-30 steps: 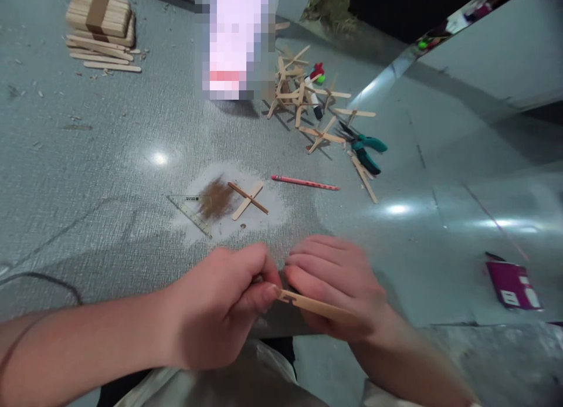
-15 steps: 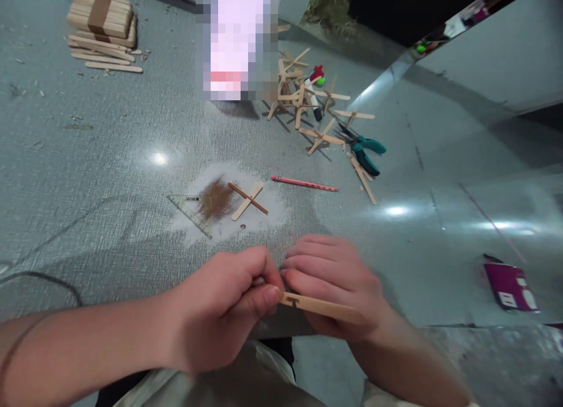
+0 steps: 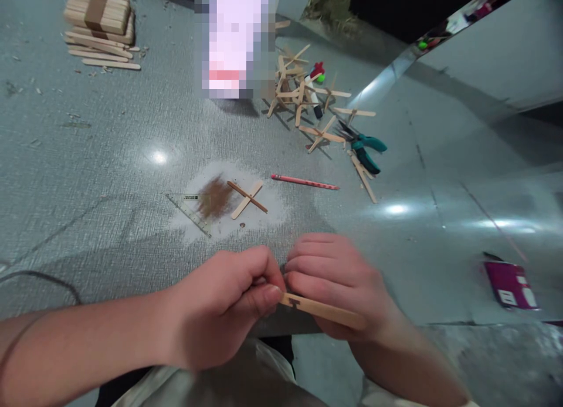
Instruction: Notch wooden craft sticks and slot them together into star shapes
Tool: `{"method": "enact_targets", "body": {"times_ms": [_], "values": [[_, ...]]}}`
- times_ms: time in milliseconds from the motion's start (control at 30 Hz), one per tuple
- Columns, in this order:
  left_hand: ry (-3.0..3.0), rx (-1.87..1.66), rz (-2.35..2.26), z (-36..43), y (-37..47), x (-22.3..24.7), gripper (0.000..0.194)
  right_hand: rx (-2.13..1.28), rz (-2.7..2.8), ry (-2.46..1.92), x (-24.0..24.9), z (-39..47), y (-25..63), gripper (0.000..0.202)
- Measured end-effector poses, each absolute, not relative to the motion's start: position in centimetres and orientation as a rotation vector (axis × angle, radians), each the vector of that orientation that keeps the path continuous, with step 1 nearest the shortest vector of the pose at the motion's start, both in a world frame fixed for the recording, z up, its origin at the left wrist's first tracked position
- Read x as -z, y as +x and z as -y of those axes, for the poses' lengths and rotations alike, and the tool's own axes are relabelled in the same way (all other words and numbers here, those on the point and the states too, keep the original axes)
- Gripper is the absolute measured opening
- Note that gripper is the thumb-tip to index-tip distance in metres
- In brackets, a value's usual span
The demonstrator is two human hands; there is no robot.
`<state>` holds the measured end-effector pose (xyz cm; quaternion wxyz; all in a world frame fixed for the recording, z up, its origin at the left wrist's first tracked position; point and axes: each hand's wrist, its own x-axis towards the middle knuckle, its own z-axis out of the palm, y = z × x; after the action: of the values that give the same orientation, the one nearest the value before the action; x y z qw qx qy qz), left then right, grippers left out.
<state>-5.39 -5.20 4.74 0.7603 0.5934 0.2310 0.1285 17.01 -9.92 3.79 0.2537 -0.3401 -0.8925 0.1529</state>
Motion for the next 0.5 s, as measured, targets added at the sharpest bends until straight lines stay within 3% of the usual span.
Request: {"method": "enact_targets", "body": {"times_ms": [233,500], "values": [[1.347,-0.258,-0.511,5.1,-5.5,-4.6,0.019,-0.536,2.391,-0.784,-4.3,8.8,16.7,0.027],[1.272,-0.318,-0.498,5.7,-5.3,-4.1,0.019,-0.211,2.439,-0.949,-4.7,10.1,16.7,0.018]]}}
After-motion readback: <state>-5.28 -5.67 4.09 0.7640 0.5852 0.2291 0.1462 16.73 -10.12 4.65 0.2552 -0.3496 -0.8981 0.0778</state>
